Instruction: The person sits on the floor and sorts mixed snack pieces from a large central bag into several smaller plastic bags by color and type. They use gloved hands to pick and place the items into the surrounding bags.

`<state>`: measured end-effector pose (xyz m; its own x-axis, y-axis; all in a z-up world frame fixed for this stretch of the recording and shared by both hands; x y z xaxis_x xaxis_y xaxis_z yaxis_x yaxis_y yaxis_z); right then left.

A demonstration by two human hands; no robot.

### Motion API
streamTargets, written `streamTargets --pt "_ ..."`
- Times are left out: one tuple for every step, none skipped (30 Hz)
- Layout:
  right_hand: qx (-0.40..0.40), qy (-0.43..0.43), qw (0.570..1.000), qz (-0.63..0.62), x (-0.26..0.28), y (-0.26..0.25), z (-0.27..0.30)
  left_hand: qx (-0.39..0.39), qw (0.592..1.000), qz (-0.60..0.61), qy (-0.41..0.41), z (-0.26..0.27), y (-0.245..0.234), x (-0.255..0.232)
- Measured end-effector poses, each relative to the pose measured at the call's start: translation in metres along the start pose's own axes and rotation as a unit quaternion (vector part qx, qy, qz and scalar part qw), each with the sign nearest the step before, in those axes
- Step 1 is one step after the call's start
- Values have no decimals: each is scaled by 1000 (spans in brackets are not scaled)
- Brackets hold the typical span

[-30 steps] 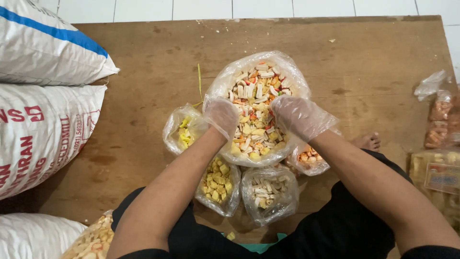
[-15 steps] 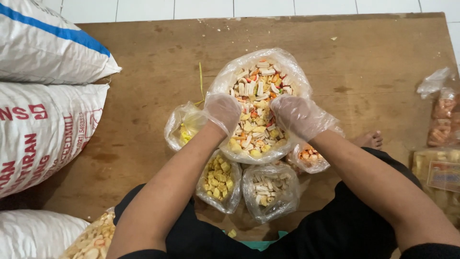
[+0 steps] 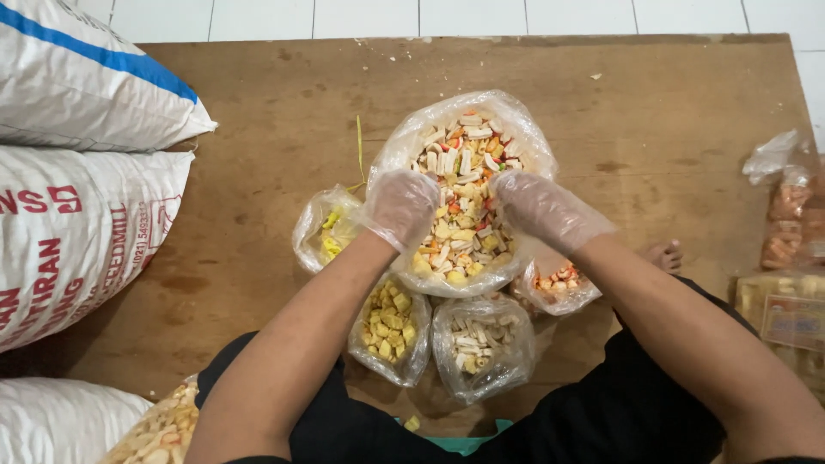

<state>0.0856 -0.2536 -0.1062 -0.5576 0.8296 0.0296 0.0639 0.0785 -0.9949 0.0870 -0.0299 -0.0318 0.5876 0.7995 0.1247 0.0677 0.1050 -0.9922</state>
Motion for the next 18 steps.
streamTargets --pt "-156 -84 984 26 -4 5 15 -23 999 33 -3 -3 -3 0" --pt "-155 -86 984 28 5 -19 10 -25 999 34 -5 -5 -7 -1" --pt "-25 -32 999 -12 6 -26 1 -31 999 29 18 -5 -11 -5" --pt "105 24 993 -53 8 -31 -2 -38 998 23 41 -6 -16 -11" --pt "104 26 993 -52 11 -31 -5 -39 998 23 42 -9 -10 -12" --pt "127 28 991 -36 14 -27 -7 -17 999 35 31 -13 -2 -12" --pt "149 29 988 -21 17 -23 -10 6 999 47 19 -16 7 -11" --pt "148 30 988 -21 18 -31 -6 5 999 46 20 -18 17 -13" --pt "157 -3 986 52 24 -39 -4 28 998 51 11 -19 29 -11" --pt "165 -35 978 124 29 -45 -1 51 997 56 1 -21 41 -10" --pt "163 -35 978 124 29 -54 4 51 997 55 1 -21 30 -13" --pt "175 -83 954 230 34 -59 10 75 994 74 -6 -21 23 -14" --pt "184 -128 916 334 37 -63 16 99 991 92 -14 -22 16 -15" --pt "182 -127 916 335 38 -72 20 97 991 90 -13 -23 23 -16" --pt "190 -170 864 434 40 -77 26 76 995 68 -5 -24 27 -20" --pt "195 -212 800 527 41 -81 34 55 997 47 3 -26 32 -23" --pt "194 -210 799 528 42 -91 33 52 998 45 3 -28 34 -22" --pt "197 -248 723 614 41 -96 35 60 997 50 10 -31 37 -23"
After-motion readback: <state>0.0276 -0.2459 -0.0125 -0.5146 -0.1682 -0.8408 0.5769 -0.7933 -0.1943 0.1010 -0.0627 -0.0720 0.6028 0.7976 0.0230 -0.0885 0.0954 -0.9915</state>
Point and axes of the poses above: each hand's wrist, its own z-axis away from the middle knuckle, its own y-axis out of the palm, x = y × z, the point moved 7 cm from there along -z, towards the middle knuckle, and after that the axes turned 4 degrees about x, right-handed, at the moved point
